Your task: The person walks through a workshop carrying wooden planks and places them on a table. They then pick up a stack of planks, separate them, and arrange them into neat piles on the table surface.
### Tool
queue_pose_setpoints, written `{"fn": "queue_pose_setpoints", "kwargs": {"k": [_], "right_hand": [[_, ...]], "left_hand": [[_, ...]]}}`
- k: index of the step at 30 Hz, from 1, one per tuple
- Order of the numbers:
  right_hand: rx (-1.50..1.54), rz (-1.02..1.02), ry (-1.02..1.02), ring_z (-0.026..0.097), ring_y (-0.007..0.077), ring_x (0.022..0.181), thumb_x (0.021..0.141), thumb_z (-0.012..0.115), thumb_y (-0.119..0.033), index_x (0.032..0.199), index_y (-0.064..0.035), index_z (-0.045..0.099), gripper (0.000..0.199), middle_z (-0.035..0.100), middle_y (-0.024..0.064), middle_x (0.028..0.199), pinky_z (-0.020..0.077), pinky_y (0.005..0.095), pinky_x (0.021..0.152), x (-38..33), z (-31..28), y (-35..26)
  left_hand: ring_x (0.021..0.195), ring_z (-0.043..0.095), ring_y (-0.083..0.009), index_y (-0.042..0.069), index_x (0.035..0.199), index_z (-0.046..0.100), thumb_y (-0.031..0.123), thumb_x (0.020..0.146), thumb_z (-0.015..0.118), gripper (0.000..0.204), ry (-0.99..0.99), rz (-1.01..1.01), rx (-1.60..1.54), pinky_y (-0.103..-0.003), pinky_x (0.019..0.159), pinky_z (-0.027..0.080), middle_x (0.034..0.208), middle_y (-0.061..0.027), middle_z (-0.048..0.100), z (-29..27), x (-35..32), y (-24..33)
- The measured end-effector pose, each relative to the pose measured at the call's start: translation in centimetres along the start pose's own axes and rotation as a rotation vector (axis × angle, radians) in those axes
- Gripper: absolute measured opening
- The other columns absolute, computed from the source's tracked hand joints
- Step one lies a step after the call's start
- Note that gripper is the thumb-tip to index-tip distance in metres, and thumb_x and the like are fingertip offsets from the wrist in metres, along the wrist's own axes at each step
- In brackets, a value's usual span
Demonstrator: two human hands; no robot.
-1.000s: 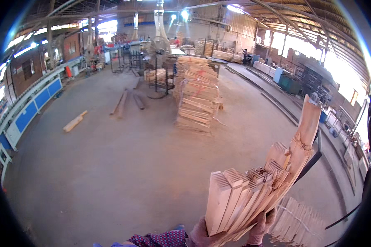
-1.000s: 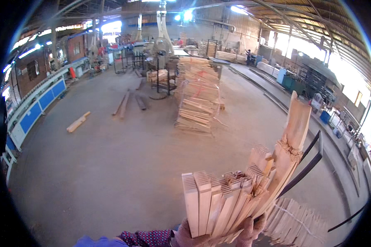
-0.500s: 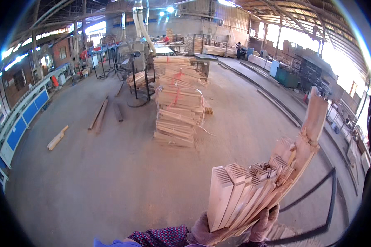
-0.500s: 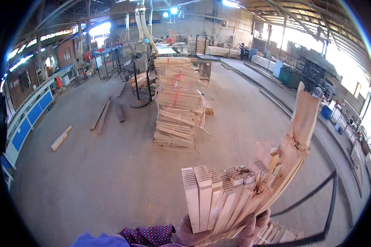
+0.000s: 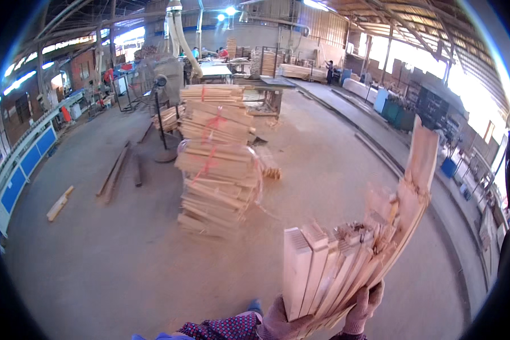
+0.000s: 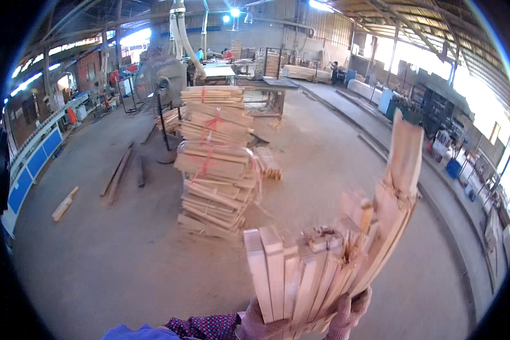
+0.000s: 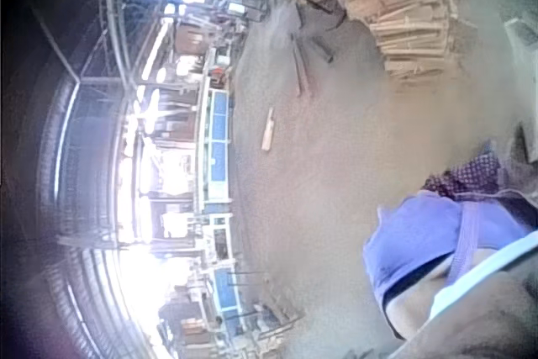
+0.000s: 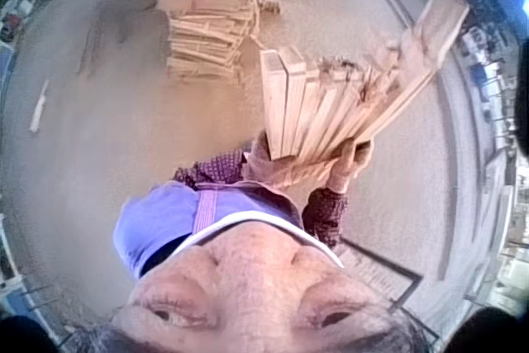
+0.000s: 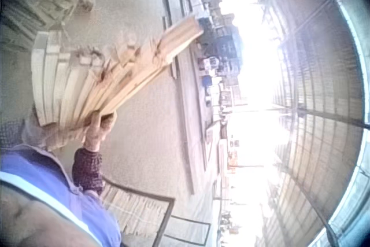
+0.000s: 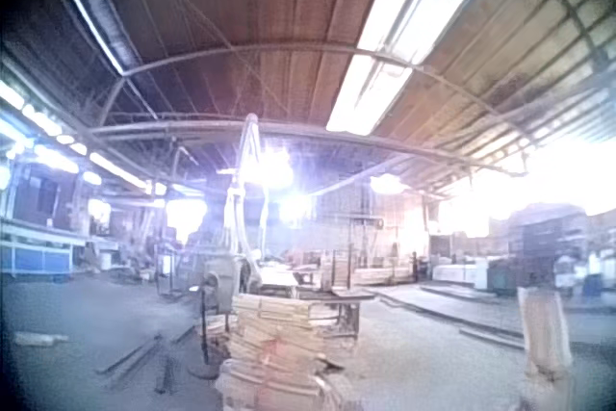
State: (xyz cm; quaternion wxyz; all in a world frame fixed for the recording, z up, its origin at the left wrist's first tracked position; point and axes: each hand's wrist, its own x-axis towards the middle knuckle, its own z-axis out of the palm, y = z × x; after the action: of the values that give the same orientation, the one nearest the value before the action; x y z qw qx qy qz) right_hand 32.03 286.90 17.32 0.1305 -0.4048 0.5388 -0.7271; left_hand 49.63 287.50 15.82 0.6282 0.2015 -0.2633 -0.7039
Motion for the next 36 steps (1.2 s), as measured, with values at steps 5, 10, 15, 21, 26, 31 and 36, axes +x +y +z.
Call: {"fn": "queue_pose_setpoints", "kwargs": {"k": [5, 10, 15, 21, 26, 31, 36], "right_hand": [[-0.133, -0.061, -0.007, 0.051, 0.0224, 0.113, 0.090, 0.060, -0.034, 0.134, 0.0048, 0.045, 0.061, 0.055, 0.0136, 0.125, 0.0387, 0.0346, 0.099, 10.2, 0.5, 3.9], [-0.105, -0.023, 0.044, 0.053, 0.0209, 0.109, 0.090, 0.061, -0.035, 0.128, 0.0046, 0.048, 0.056, 0.055, 0.0122, 0.123, 0.0406, 0.0337, 0.096, 20.1, 1.9, 9.5], [-0.025, -0.004, -0.007, 0.052, 0.0222, 0.112, 0.088, 0.062, -0.036, 0.133, 0.0062, 0.044, 0.063, 0.054, 0.0136, 0.124, 0.0384, 0.0342, 0.099, 30.7, 6.3, 17.3], [-0.059, 0.098, -0.146, 0.051, 0.0229, 0.114, 0.088, 0.061, -0.032, 0.136, 0.0025, 0.043, 0.061, 0.054, 0.0129, 0.125, 0.0374, 0.0348, 0.101, 46.5, 12.3, 24.6], [-0.012, 0.071, -0.228, 0.051, 0.0201, 0.110, 0.085, 0.060, -0.021, 0.133, 0.0017, 0.045, 0.055, 0.055, 0.0100, 0.122, 0.0387, 0.0329, 0.098, 57.7, 18.4, 29.9], [-0.114, 0.024, -0.239, 0.051, 0.0187, 0.108, 0.088, 0.062, -0.028, 0.131, 0.0032, 0.046, 0.055, 0.055, 0.0093, 0.119, 0.0393, 0.0318, 0.096, 68.2, 22.6, 36.1], [-0.047, 0.028, -0.096, 0.050, 0.0208, 0.114, 0.091, 0.061, -0.028, 0.135, 0.0042, 0.044, 0.057, 0.054, 0.0122, 0.127, 0.0368, 0.0330, 0.101, 78.9, 25.4, 41.6]], "left_hand": [[0.119, 0.055, -0.0211, 0.004, 0.136, 0.041, -0.002, 0.076, 0.076, 0.070, -0.215, -0.058, 0.259, -0.039, 0.100, 0.046, 0.129, -0.0112, 0.058, 1.4, 12.1, -3.8], [0.119, 0.054, -0.0248, 0.000, 0.136, 0.041, 0.006, 0.073, 0.081, 0.075, -0.004, -0.277, 0.283, -0.042, 0.101, 0.044, 0.129, -0.0159, 0.057, 6.6, 22.3, -6.9], [0.121, 0.052, -0.0244, 0.000, 0.138, 0.035, 0.008, 0.073, 0.081, 0.081, -0.041, -0.093, 0.125, -0.043, 0.102, 0.042, 0.129, -0.0149, 0.055, 5.8, 33.8, -14.0], [0.120, 0.053, -0.0223, 0.000, 0.134, 0.035, 0.007, 0.080, 0.077, 0.069, -0.069, 0.027, 0.434, -0.038, 0.102, 0.044, 0.129, -0.0136, 0.054, 7.7, 49.2, -17.7], [0.120, 0.053, -0.0202, 0.000, 0.128, 0.038, 0.003, 0.077, 0.078, 0.065, 0.050, 0.104, 0.324, -0.037, 0.101, 0.044, 0.127, -0.0139, 0.055, 10.8, 60.5, -18.9], [0.122, 0.051, -0.0246, 0.001, 0.140, 0.033, 0.005, 0.075, 0.078, 0.079, 0.003, 0.084, -0.106, -0.043, 0.103, 0.041, 0.131, -0.0136, 0.053, 15.3, 73.5, -20.8], [0.124, 0.049, -0.0264, 0.002, 0.140, 0.035, 0.010, 0.078, 0.076, 0.074, -0.037, 0.060, 0.270, -0.046, 0.106, 0.037, 0.132, -0.0142, 0.052, 14.6, 86.7, -26.7]]}}
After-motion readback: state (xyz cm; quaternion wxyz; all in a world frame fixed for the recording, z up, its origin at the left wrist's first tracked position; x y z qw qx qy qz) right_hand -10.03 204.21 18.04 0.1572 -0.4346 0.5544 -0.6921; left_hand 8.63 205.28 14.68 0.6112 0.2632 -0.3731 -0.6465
